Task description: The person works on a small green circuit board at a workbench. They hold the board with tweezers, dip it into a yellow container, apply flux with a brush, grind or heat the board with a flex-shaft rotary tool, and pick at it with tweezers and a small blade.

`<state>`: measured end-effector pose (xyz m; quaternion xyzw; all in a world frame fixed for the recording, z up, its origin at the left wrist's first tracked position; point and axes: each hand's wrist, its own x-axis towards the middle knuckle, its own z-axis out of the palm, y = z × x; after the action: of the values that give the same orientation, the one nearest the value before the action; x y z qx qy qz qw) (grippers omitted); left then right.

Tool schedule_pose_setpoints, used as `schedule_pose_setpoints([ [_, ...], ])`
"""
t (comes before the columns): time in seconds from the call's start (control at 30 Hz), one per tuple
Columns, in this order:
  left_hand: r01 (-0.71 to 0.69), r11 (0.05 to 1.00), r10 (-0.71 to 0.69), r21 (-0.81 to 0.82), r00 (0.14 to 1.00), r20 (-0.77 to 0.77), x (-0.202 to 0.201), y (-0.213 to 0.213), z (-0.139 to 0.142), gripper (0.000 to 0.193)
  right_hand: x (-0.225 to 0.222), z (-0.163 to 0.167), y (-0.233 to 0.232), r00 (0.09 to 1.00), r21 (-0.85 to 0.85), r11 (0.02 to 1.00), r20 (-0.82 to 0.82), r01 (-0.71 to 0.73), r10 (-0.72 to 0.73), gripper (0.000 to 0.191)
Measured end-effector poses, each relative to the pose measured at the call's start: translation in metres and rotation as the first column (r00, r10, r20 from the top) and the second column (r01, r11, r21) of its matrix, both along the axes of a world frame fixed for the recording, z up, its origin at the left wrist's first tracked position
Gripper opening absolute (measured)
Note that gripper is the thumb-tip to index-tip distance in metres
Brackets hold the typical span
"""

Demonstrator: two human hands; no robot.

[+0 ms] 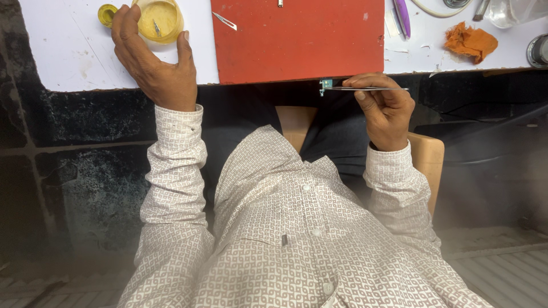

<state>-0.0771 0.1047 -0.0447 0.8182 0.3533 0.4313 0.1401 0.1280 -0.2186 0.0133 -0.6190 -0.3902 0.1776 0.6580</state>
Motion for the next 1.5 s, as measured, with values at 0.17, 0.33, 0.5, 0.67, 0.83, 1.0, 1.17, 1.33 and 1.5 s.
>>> schedule_pose_setpoints([
  [0.17,-0.005,1.000,0.005,0.012,1.000,-0.009,0.000,-0.001,0.001,0.081,0.001,0.000,0.003,1.000,0.001,1.000,-0.010,0.010,-0.010,0.012],
  [0.33,-0.003,1.000,0.003,-0.005,1.000,-0.007,0.000,-0.002,0.001,0.080,0.001,-0.002,0.003,1.000,0.009,1.000,-0.009,0.005,-0.005,0.012],
  [0.5,-0.006,1.000,0.006,-0.004,1.000,-0.003,0.000,-0.001,0.000,0.081,-0.001,-0.002,0.001,1.000,0.005,1.000,-0.012,0.029,-0.029,0.013],
  [0.67,-0.007,1.000,0.007,-0.006,1.000,-0.004,0.000,-0.002,0.001,0.080,-0.005,-0.003,0.004,0.979,0.102,0.986,-0.169,0.132,-0.114,0.017],
  [0.83,-0.006,1.000,0.006,-0.020,1.000,-0.005,0.000,-0.003,0.003,0.079,-0.009,-0.002,0.005,0.892,0.074,0.965,-0.406,0.250,-0.200,0.015],
  [1.0,-0.003,1.000,0.003,-0.013,1.000,-0.009,0.000,-0.003,0.003,0.078,-0.009,-0.003,0.007,0.758,-0.018,0.957,-0.606,0.288,-0.239,0.015],
  [1.17,-0.001,1.000,0.001,-0.010,1.000,-0.004,-0.001,-0.002,0.002,0.079,-0.010,-0.004,0.009,0.736,-0.061,0.953,-0.621,0.296,-0.269,0.015],
  [1.33,-0.001,1.000,0.001,-0.007,1.000,-0.009,0.000,-0.001,0.001,0.079,-0.011,-0.003,0.011,0.744,-0.062,0.949,-0.607,0.308,-0.281,0.014],
  [1.5,0.000,1.000,-0.001,-0.014,1.000,-0.005,0.000,-0.001,-0.001,0.080,-0.011,-0.002,0.011,0.754,-0.065,0.952,-0.596,0.298,-0.276,0.014],
])
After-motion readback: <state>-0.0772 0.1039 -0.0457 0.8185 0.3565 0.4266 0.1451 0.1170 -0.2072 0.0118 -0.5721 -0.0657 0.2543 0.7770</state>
